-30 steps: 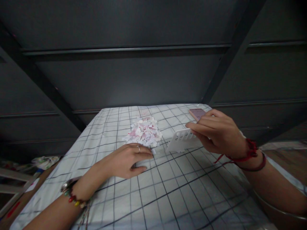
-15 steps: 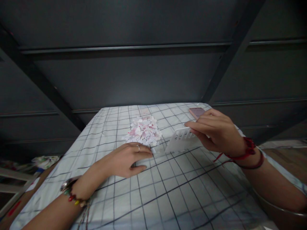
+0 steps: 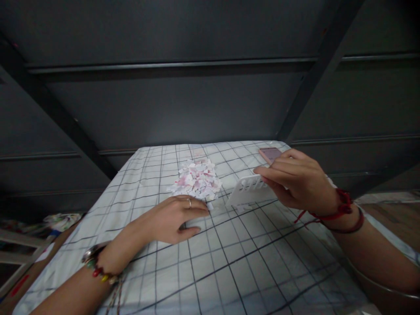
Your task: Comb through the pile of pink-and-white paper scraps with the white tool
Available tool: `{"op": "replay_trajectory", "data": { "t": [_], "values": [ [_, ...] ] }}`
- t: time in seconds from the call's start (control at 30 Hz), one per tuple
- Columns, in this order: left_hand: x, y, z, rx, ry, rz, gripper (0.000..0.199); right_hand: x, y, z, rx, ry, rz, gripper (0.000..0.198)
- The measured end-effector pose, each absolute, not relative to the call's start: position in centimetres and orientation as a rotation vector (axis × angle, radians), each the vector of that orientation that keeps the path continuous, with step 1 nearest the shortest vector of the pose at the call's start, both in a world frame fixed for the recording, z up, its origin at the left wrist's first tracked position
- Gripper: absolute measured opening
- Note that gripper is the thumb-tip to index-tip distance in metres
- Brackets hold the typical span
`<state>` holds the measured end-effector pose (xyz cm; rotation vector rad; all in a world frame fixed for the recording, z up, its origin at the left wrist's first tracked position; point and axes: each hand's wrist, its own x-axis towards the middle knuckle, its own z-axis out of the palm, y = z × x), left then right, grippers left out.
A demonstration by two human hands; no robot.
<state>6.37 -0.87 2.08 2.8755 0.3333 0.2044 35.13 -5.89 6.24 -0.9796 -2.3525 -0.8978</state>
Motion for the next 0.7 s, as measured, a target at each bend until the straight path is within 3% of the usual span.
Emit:
{"op": "replay_trajectory", "data": {
  "t": [0.3,0.53,0.7],
  "values": [
    [6.45,-0.8,2.08,2.877,0.326,0.207,0.032,35.19,-5.71,6.0,-1.065,-2.271,-0.897,0.017],
    [6.47,-0.85,2.2,2.871,0.331,0.207,0.032,34.97,-5.99,6.01,-0.989,-2.378,-0.709,0.019],
    [6.48,-1.05,2.22,2.87,0.318,0.212,0.032,35.15,-5.99,5.99,-0.966,-2.288,-0.808,0.018]
  ]
}}
